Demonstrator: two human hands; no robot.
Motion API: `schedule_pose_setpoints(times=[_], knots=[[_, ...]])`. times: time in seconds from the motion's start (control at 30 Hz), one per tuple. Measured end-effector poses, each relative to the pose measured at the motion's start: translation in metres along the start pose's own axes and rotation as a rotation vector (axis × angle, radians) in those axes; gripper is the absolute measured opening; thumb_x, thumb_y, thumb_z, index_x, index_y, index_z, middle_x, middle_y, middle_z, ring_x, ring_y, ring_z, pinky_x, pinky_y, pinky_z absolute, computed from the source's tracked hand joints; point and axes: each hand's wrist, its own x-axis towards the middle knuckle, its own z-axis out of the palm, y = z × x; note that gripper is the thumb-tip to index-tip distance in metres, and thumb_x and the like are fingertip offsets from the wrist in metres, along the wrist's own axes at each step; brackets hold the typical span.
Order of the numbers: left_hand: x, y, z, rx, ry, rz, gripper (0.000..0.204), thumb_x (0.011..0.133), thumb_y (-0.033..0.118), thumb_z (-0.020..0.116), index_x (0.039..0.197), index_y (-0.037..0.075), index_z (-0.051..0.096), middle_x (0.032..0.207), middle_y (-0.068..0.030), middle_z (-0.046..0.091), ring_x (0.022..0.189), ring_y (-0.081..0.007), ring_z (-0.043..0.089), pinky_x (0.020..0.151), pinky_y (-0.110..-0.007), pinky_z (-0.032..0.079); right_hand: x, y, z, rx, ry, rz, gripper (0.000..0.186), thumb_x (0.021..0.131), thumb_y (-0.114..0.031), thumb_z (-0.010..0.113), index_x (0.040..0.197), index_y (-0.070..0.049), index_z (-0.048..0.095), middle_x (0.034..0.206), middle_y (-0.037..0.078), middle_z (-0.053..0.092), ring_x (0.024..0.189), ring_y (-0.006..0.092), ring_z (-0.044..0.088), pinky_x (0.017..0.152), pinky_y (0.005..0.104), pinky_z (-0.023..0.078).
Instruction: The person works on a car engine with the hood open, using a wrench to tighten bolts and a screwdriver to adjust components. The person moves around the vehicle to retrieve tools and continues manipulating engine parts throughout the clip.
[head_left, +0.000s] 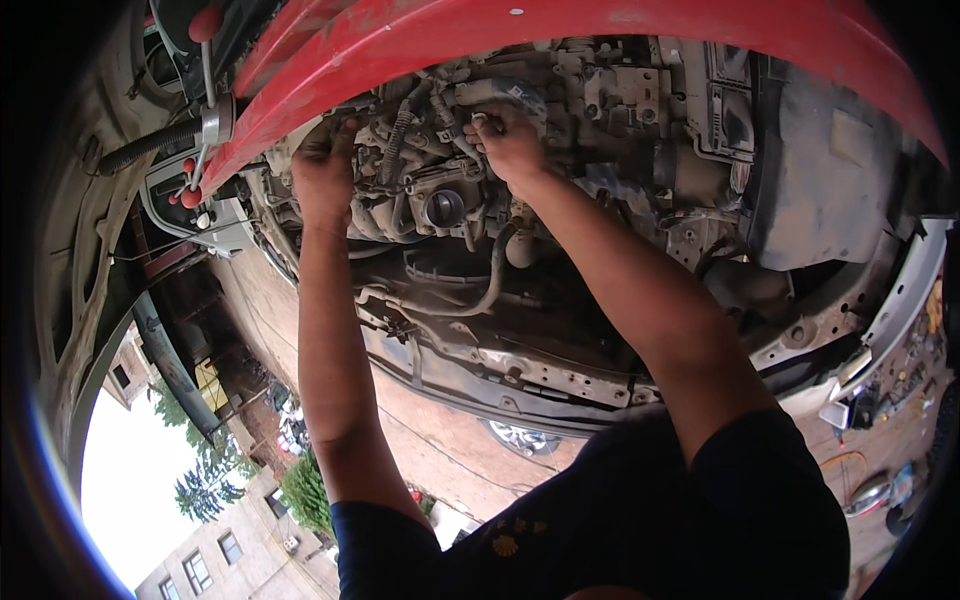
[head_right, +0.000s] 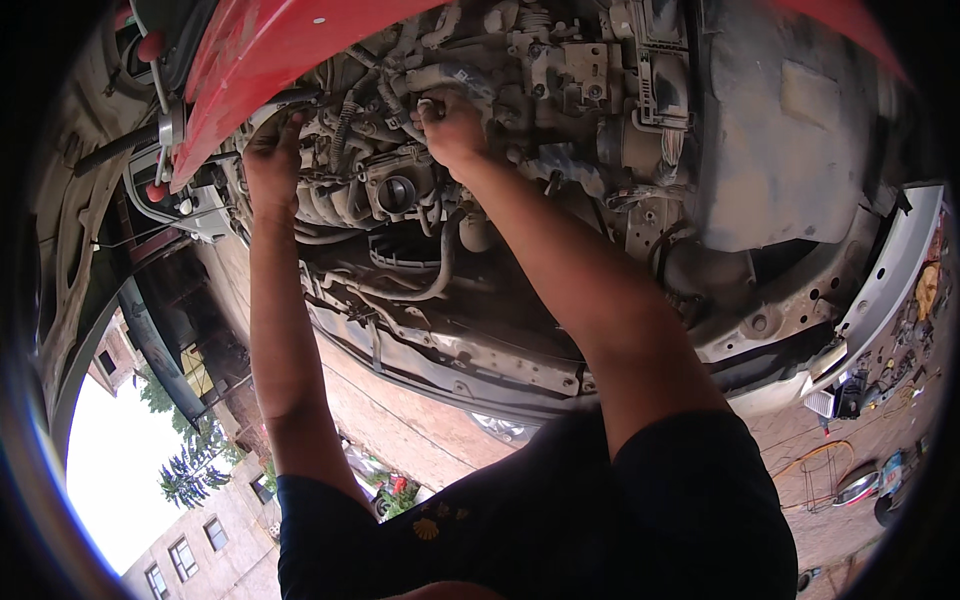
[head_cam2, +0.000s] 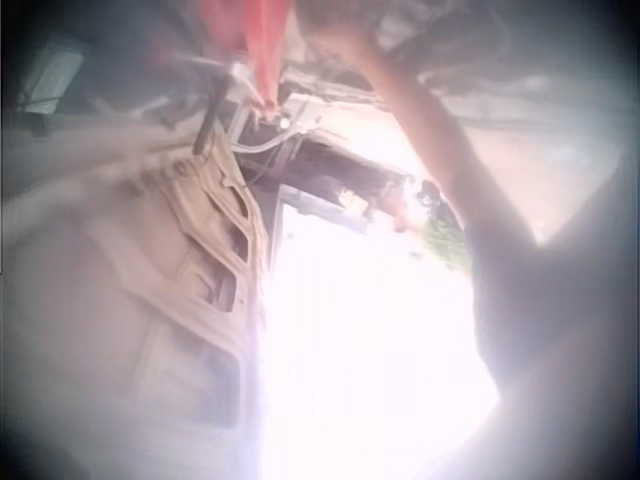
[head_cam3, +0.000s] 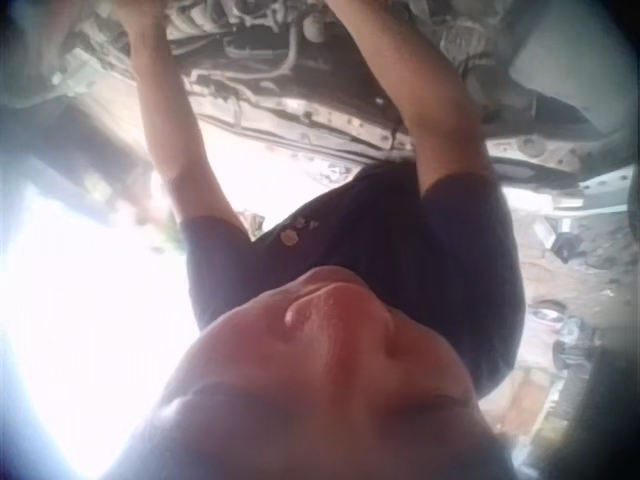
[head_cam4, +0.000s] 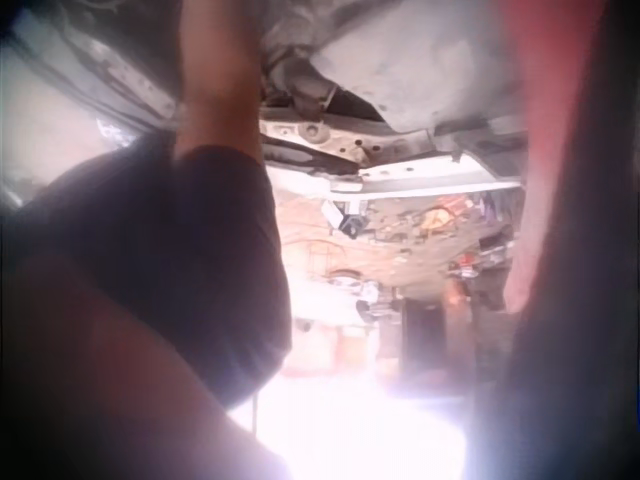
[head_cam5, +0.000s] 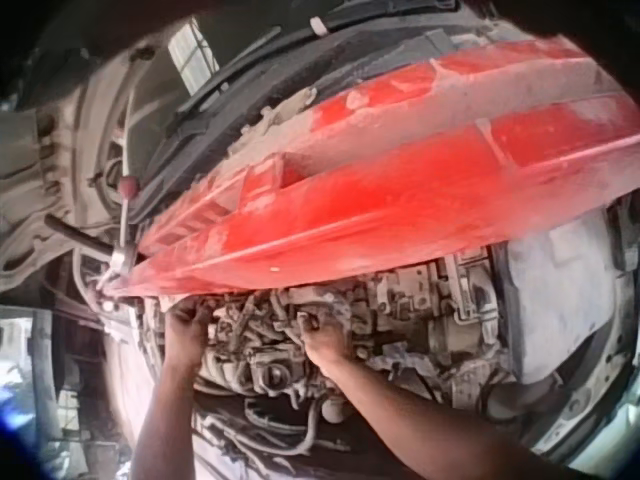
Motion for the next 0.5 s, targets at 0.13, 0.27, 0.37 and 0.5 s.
schedule_pose_setpoints(times=[0.13,0.27,0.37,0.5], knots=[[0.005,-0.005,0.008,0.058,-0.035,0.088,0.023,0.097,0.016,0.070,0.112,-0.002,0.074,0.099,-0.0054,0.076,0.087,-0.0087,0.063,0.082,-0.025,0.049,0.013,0.008,0.012,0.014,0.144,0.102,0.019,0.097,-0.014,0.068,0.111,-0.002,0.066,0.097,0.009,0.073,0.083,0.0157,0.067,0.076,0.0330,0.054],[0.010,-0.010,0.015,0.251,0.003,0.185,0.021,0.096,0.019,0.070,0.102,-0.001,0.074,0.082,-0.0105,0.075,0.067,-0.0123,0.062,0.067,-0.030,0.049,0.025,0.019,0.023,0.185,0.173,0.153,0.024,0.097,-0.017,0.071,0.114,-0.002,0.069,0.113,0.008,0.071,0.102,0.0199,0.063,0.089,0.0367,0.050],[0.014,-0.026,0.013,0.323,0.053,0.316,0.023,0.092,0.022,0.072,0.097,-0.001,0.073,0.081,-0.0225,0.071,0.067,-0.0330,0.070,0.068,-0.040,0.053,0.028,0.020,0.033,0.258,0.188,0.302,0.029,0.094,-0.020,0.075,0.117,-0.003,0.068,0.116,0.008,0.070,0.103,0.0210,0.064,0.090,0.0378,0.052],[0.015,-0.013,0.017,0.528,0.040,0.282,0.022,0.091,0.020,0.070,0.090,-0.001,0.070,0.076,-0.0228,0.068,0.068,-0.0417,0.067,0.064,-0.044,0.053,0.047,0.025,0.028,0.433,0.087,0.359,0.024,0.093,-0.021,0.076,0.111,-0.006,0.069,0.113,0.008,0.070,0.096,0.0196,0.068,0.080,0.0356,0.061]])
